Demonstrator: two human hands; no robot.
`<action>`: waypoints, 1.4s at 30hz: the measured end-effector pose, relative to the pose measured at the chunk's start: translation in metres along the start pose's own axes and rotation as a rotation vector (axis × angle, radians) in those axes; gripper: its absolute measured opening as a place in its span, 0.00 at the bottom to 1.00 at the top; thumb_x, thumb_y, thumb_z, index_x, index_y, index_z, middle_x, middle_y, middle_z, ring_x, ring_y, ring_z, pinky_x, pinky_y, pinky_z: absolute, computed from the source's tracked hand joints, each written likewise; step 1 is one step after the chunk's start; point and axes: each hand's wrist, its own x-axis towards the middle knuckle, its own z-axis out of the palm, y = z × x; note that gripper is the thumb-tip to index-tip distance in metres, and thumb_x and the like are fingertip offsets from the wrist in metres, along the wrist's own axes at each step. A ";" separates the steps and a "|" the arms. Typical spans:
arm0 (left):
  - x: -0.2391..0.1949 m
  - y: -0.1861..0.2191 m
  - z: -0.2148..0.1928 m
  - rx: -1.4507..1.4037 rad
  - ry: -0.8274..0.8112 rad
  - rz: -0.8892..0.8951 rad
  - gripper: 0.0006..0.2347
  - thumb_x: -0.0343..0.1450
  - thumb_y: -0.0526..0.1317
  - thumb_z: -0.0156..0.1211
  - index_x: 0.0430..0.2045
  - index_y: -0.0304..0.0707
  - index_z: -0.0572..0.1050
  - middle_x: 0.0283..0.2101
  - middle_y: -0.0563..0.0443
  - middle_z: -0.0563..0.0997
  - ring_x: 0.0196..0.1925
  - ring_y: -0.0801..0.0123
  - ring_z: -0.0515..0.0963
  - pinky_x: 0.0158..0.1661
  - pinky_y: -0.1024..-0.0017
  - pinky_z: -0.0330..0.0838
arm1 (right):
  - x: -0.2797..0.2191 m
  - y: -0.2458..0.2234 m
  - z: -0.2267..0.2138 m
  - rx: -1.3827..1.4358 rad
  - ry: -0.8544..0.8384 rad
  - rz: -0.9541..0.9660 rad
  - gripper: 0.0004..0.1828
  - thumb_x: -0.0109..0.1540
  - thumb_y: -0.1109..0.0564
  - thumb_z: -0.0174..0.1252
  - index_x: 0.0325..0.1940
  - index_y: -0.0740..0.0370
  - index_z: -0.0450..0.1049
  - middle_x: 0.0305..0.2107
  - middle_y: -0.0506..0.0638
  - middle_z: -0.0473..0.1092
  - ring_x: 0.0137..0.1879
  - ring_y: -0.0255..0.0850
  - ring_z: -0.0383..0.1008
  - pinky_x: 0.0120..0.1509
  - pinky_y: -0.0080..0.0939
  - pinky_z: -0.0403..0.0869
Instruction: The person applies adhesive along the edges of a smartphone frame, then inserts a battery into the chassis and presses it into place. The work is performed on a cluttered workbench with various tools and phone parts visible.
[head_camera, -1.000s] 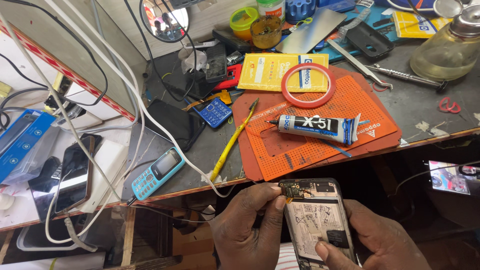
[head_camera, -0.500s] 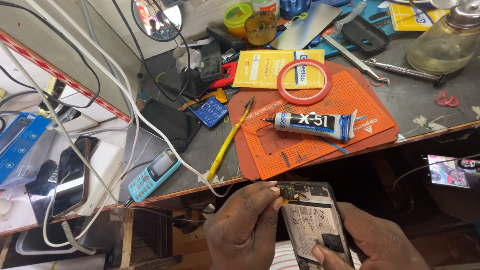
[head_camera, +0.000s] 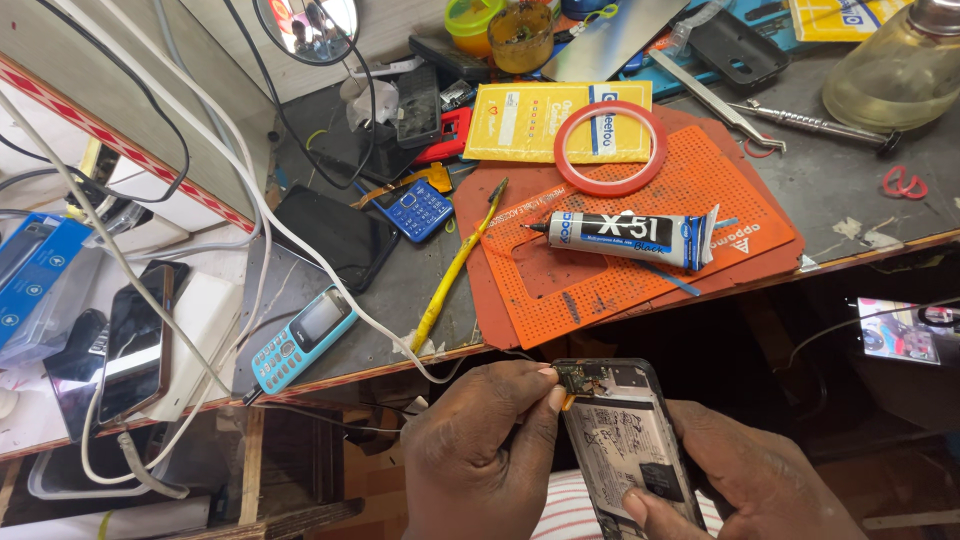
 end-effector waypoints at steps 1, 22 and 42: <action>0.000 0.000 -0.001 0.004 -0.013 -0.001 0.03 0.67 0.31 0.68 0.30 0.34 0.81 0.34 0.48 0.87 0.38 0.70 0.91 0.35 0.75 0.85 | 0.000 -0.001 0.000 0.008 -0.010 0.013 0.39 0.56 0.46 0.74 0.68 0.57 0.70 0.50 0.49 0.77 0.57 0.40 0.79 0.60 0.42 0.79; 0.028 0.015 -0.046 0.496 -0.393 0.802 0.12 0.65 0.32 0.61 0.39 0.20 0.77 0.45 0.33 0.78 0.47 0.53 0.82 0.48 0.59 0.79 | 0.015 -0.035 -0.051 0.645 -0.322 0.202 0.38 0.59 0.52 0.69 0.69 0.67 0.63 0.52 0.61 0.73 0.59 0.49 0.73 0.66 0.53 0.75; 0.048 0.026 -0.073 0.322 -0.427 0.917 0.13 0.64 0.36 0.68 0.36 0.24 0.78 0.41 0.39 0.78 0.43 0.56 0.81 0.43 0.62 0.79 | 0.026 -0.034 -0.064 0.785 -0.514 0.382 0.51 0.51 0.44 0.73 0.70 0.67 0.58 0.44 0.66 0.76 0.50 0.51 0.80 0.57 0.51 0.80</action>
